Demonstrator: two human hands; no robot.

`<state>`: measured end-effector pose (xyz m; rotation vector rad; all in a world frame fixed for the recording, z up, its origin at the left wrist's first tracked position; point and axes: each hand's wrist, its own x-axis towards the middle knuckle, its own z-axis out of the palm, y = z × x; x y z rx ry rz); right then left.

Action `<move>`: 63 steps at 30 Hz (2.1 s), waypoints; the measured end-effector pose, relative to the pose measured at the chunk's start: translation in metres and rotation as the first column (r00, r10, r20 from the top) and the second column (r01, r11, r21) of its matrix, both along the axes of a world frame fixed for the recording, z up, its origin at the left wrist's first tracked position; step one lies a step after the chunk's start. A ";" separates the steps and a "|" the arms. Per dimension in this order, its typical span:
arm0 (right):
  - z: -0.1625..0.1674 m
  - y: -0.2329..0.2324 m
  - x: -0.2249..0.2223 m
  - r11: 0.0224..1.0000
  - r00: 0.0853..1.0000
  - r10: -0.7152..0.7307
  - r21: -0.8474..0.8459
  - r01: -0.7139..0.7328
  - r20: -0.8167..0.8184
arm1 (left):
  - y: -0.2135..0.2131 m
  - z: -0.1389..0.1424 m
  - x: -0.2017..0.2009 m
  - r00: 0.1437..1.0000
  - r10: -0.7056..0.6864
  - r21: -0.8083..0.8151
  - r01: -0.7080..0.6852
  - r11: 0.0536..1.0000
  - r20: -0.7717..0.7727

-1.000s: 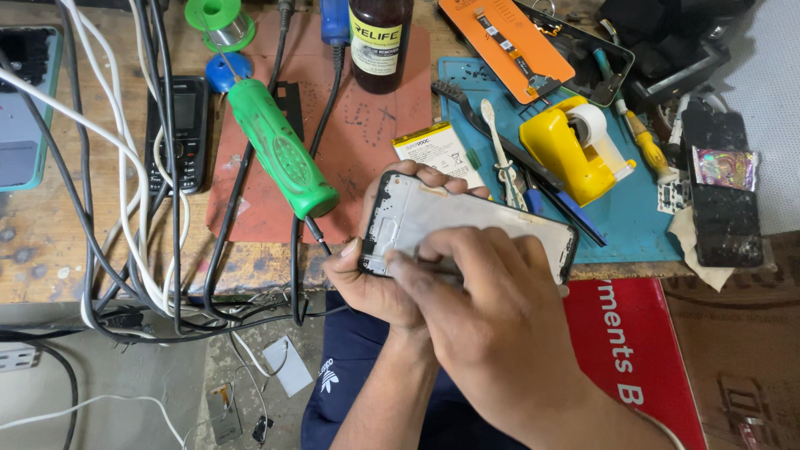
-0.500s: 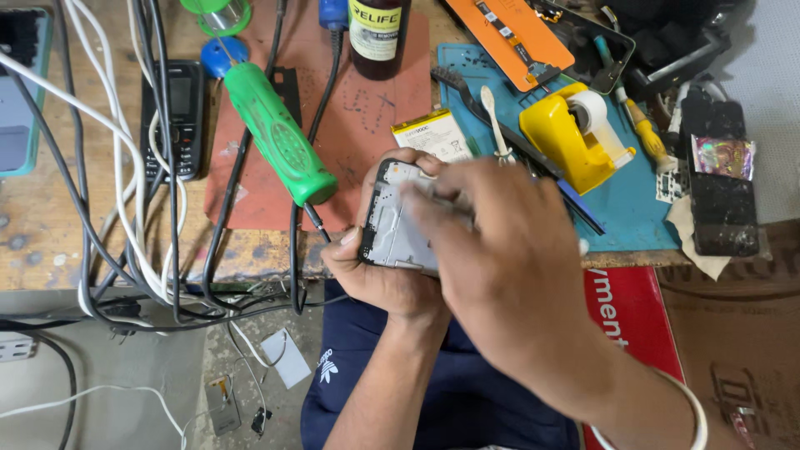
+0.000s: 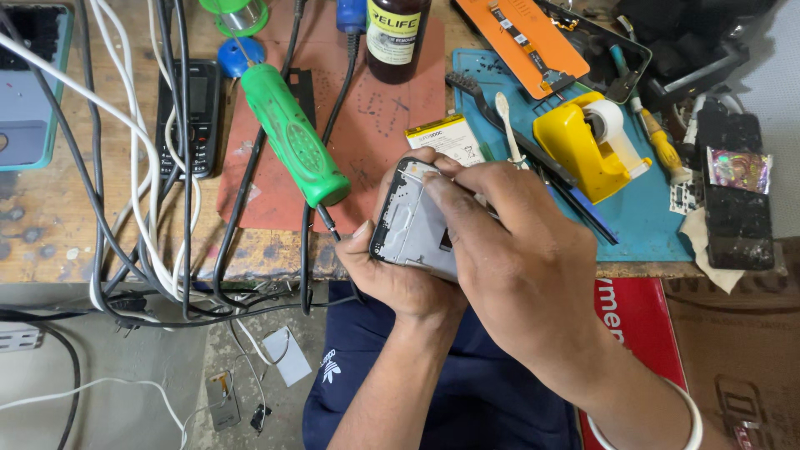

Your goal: The person holds a disassembled smartphone, peels the old battery out of the frame, then heats the inside of the empty phone frame with a soldering iron and scrapes the softened adhesive residue from the frame using a white plastic pry tool.

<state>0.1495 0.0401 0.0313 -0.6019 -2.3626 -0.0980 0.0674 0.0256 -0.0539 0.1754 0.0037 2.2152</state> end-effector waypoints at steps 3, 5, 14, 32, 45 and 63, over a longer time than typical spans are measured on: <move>0.007 -0.007 -0.003 1.000 0.999 -0.005 0.003 0.005 0.039 | 0.000 0.003 0.001 1.000 -0.018 0.058 0.018 0.998 -0.002; 0.012 -0.011 -0.004 1.000 0.996 0.002 0.019 -0.004 0.092 | 0.000 0.006 0.002 1.000 -0.028 0.154 0.028 0.988 -0.004; 0.015 -0.027 -0.001 0.992 0.979 0.129 -0.025 -0.126 0.160 | -0.004 0.014 -0.001 0.990 -0.128 0.168 0.116 0.979 0.062; 0.017 -0.008 -0.013 0.995 0.995 -0.070 -0.077 0.064 -0.070 | -0.004 0.002 0.000 1.000 0.023 -0.049 -0.023 0.999 -0.007; 0.033 -0.005 -0.018 0.981 0.987 -0.130 -0.159 0.114 -0.093 | -0.004 0.003 0.001 1.000 -0.010 0.040 0.011 0.999 -0.012; 0.000 0.095 0.037 0.795 0.880 -0.344 -0.397 0.458 0.326 | -0.009 0.010 -0.005 0.969 -0.246 0.176 0.236 0.956 0.037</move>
